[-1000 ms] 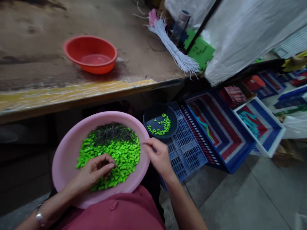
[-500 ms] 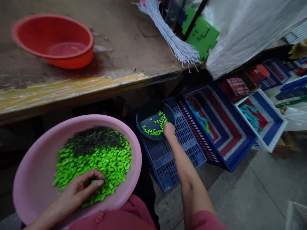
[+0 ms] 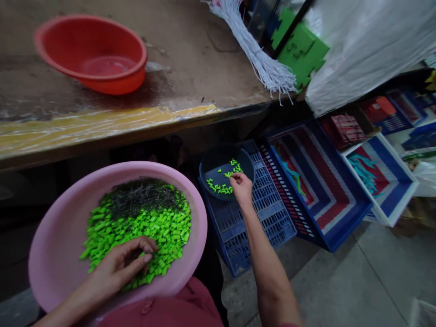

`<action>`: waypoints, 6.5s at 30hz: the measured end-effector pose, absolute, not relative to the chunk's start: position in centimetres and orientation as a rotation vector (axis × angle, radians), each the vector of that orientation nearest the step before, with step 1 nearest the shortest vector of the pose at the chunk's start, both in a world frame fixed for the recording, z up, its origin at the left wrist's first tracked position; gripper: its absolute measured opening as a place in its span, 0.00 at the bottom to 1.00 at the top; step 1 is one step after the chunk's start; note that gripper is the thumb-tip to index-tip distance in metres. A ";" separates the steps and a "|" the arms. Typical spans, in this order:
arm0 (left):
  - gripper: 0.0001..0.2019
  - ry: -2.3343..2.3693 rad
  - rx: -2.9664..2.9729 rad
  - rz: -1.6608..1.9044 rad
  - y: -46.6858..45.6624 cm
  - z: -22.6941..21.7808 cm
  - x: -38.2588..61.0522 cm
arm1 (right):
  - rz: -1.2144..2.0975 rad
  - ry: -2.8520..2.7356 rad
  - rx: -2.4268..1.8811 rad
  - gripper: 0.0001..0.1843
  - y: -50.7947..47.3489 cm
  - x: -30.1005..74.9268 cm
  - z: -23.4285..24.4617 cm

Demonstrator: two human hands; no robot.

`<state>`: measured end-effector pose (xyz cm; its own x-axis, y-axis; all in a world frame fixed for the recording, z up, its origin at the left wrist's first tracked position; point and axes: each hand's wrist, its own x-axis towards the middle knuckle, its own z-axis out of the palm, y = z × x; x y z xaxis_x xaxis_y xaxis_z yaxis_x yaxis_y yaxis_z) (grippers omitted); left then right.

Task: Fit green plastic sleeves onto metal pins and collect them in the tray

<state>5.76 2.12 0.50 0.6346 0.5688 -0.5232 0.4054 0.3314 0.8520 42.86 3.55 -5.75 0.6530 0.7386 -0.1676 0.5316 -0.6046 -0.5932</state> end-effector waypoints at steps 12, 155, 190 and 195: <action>0.17 0.949 1.121 0.337 2.9 4.2 6.9 | 1.059 -1.261 -1.457 0.12 -2.7 28.4 6.1; 0.20 0.768 0.295 0.559 3.4 3.7 5.6 | 0.371 -1.932 -1.372 0.09 -1.7 21.3 6.0; 0.16 0.712 0.319 0.567 3.3 2.4 4.5 | 0.470 -2.043 -1.315 0.11 -1.3 21.8 4.8; 0.17 0.740 0.365 0.585 3.0 2.5 4.3 | 0.511 -2.006 -1.322 0.10 -1.7 21.3 4.6</action>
